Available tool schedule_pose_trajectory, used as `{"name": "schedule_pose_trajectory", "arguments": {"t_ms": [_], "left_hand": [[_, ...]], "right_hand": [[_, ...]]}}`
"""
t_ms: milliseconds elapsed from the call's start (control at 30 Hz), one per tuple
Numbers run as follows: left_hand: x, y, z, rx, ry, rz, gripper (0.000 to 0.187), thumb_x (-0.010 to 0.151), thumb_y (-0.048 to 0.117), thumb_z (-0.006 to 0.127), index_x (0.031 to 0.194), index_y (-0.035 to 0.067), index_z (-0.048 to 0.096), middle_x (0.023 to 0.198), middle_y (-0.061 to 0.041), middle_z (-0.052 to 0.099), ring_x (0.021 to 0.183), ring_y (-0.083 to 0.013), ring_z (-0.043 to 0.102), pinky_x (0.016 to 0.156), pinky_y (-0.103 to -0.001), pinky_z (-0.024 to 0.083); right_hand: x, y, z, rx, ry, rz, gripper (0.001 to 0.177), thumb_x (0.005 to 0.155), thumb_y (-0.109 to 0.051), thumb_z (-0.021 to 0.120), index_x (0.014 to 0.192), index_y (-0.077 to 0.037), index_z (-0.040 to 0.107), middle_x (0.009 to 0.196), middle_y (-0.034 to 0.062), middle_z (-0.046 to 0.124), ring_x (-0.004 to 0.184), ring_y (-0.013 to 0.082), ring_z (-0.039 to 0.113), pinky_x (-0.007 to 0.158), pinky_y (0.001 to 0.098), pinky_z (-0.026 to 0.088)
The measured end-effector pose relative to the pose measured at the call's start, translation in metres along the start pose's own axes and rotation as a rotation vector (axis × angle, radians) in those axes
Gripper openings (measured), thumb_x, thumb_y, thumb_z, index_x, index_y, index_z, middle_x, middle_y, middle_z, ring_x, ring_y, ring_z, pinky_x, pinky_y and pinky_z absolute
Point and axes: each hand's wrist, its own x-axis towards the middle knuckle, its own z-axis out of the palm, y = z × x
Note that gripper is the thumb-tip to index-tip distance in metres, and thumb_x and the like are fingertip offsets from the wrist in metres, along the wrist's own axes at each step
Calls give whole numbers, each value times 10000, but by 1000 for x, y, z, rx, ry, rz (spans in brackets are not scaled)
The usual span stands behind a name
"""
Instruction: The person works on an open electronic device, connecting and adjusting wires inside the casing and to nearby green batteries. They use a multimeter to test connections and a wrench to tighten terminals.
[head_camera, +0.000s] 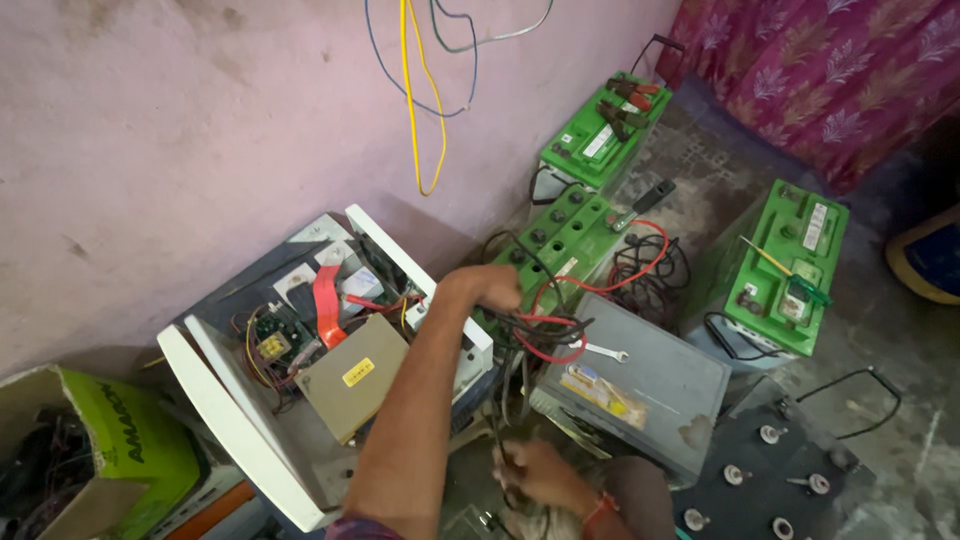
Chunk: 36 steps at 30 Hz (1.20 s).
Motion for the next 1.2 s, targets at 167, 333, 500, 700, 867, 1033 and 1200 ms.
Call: {"name": "schedule_pose_trajectory", "arguments": {"t_ms": [167, 333, 500, 700, 867, 1033, 1200], "left_hand": [[-34, 22, -15, -17, -19, 95, 450, 691, 98, 765, 1139, 149, 765, 1099, -99, 781, 999, -254, 736, 839, -389, 577], [-47, 33, -19, -15, 93, 59, 345, 770, 250, 830, 1092, 136, 792, 994, -113, 794, 903, -267, 765, 810, -398, 589], [-56, 36, -20, -29, 87, 19, 326, 742, 293, 843, 1007, 107, 805, 904, -122, 793, 845, -279, 756, 759, -432, 578], [-60, 44, -30, 31, 101, 21, 407, 708, 298, 887, 1025, 62, 786, 919, -155, 772, 854, -308, 745, 772, -434, 577], [-52, 32, -14, -37, 25, 72, 435, 664, 312, 876, 1052, 130, 803, 944, -102, 793, 877, -263, 756, 774, -432, 581], [-48, 32, -20, -121, -76, 172, 415, 693, 415, 871, 994, 132, 824, 917, -83, 826, 884, -237, 764, 792, -420, 572], [-41, 34, -20, 23, 62, 123, 450, 621, 400, 877, 970, 123, 817, 896, -129, 785, 833, -278, 737, 772, -435, 575]], "right_hand": [[10, -26, -13, 467, 270, -152, 350, 874, -190, 772, 1136, -35, 598, 956, 121, 692, 840, 161, 663, 746, 324, 553], [-25, -89, -36, -205, 1191, -217, 411, 786, -99, 755, 1153, -20, 588, 1031, 165, 656, 910, 287, 645, 797, 387, 530], [-36, -175, -89, -839, 1315, -772, 483, 704, -154, 722, 1134, 1, 566, 1046, 213, 637, 926, 403, 604, 800, 491, 459], [16, -151, -152, -627, 989, -472, 51, 857, -39, 704, 907, -33, 704, 838, 161, 687, 823, 362, 673, 730, 456, 507], [35, -19, -228, 618, 974, -211, 153, 964, -141, 617, 850, -41, 639, 682, 38, 589, 588, 163, 564, 528, 351, 473], [-15, 97, -218, 802, 747, 161, 260, 1008, -196, 541, 956, 25, 668, 655, 59, 554, 533, 156, 463, 472, 325, 344], [-58, 117, -116, 1359, 385, 51, 408, 920, -133, 564, 1305, 4, 554, 867, 60, 653, 698, 184, 626, 564, 328, 512]]}}
